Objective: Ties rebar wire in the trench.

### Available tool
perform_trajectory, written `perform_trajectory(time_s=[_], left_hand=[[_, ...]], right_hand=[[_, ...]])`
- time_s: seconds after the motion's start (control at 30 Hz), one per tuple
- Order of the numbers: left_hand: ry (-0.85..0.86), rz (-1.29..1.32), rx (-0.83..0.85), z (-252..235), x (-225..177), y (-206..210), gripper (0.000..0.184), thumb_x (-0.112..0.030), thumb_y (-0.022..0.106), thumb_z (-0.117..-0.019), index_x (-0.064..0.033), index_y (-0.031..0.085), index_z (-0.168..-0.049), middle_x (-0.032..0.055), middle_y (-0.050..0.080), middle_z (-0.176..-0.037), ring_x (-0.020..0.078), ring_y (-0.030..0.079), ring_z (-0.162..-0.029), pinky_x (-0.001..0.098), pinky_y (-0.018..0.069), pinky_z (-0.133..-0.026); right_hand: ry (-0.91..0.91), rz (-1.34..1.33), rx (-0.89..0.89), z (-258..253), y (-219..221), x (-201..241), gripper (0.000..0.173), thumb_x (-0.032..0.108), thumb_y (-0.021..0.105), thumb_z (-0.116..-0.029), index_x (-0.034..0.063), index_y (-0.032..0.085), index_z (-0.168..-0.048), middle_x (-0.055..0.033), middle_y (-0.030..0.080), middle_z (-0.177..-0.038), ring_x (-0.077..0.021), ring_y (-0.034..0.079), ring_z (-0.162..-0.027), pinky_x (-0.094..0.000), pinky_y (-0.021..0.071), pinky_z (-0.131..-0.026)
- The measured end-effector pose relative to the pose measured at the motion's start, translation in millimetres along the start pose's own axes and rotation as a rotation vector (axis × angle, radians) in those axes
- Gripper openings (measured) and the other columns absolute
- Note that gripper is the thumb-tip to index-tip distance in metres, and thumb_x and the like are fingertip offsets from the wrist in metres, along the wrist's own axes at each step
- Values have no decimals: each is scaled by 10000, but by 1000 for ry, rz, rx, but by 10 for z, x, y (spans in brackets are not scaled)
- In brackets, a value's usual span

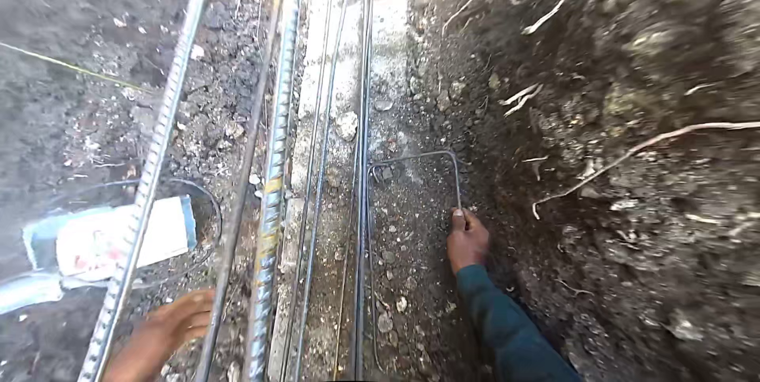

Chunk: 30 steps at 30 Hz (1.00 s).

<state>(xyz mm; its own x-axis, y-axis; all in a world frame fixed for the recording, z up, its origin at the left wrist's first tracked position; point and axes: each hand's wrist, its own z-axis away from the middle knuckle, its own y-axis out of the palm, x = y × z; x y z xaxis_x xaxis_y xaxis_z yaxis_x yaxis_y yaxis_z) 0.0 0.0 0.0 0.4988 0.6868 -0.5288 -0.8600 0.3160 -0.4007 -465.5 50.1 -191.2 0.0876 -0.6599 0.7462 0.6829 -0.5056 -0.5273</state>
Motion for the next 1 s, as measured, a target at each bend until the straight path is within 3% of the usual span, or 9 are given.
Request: perform_trajectory(time_s=[0.07,0.17,0.23,0.37,0.6,0.73,0.87,0.93,1.0], left_hand=[[-77,-42,63,-502,16,375,352,-175,373,-1109,8,561,-1343,160,703,-1156,227,715,-941,411,582,-831],[-3,2,231,-789,-67,1027,315,-139,393,-1099,14,590,-1291,147,723,-1068,229,731,-883,405,612,-797],[1,45,345,-815,-172,1475,312,-149,409,-1103,21,587,-1294,150,707,-1130,229,713,-971,396,583,-860],[-89,90,314,-773,35,2102,376,-150,428,-1099,6,447,-1440,230,605,-1318,308,642,-1144,457,526,-956],[-94,115,417,-853,466,2270,420,-107,512,-1063,3,462,-1465,208,604,-1363,292,654,-1174,443,540,-987],[74,-136,470,-782,477,2309,618,-50,623,-964,21,343,-1510,233,577,-1365,288,632,-1174,429,523,-993],[261,-591,191,-647,607,2387,612,-231,713,-925,-9,485,-1448,232,561,-1382,337,632,-1189,477,521,-1024],[240,-559,56,-584,628,2412,824,-305,815,-840,10,427,-1496,276,434,-1504,410,485,-1359,517,430,-1126],[159,-342,78,-649,677,2427,922,-254,847,-821,38,329,-1526,237,527,-1428,332,565,-1279,469,483,-1071]], right_hand=[[-18,-1,-4,-57,33,28,341,218,487,-1099,6,686,-1276,-229,696,-1228,-354,652,-1186,-556,466,-1058],[-1,10,5,-69,37,37,348,217,468,-1105,14,687,-1282,-220,699,-1230,-348,652,-1192,-556,460,-1065],[8,19,3,-74,24,49,350,219,469,-1104,10,688,-1279,-224,698,-1225,-355,649,-1188,-562,459,-1061],[7,56,7,-61,41,22,354,254,474,-1104,38,695,-1276,-214,705,-1202,-359,659,-1157,-583,465,-1040],[5,88,10,-41,43,33,367,249,466,-1104,37,671,-1323,-206,689,-1270,-355,636,-1226,-566,448,-1079],[25,97,23,-36,49,71,374,265,458,-1107,49,667,-1331,-209,686,-1273,-370,628,-1232,-576,441,-1080],[21,101,2,-42,59,62,367,264,463,-1105,50,680,-1310,-201,701,-1240,-357,647,-1202,-560,462,-1062],[14,94,-6,-27,57,40,363,260,465,-1105,49,684,-1304,-203,706,-1228,-357,654,-1190,-563,467,-1054],[10,81,-11,-22,61,35,359,257,465,-1105,53,688,-1298,-197,713,-1212,-352,661,-1175,-566,472,-1044]])
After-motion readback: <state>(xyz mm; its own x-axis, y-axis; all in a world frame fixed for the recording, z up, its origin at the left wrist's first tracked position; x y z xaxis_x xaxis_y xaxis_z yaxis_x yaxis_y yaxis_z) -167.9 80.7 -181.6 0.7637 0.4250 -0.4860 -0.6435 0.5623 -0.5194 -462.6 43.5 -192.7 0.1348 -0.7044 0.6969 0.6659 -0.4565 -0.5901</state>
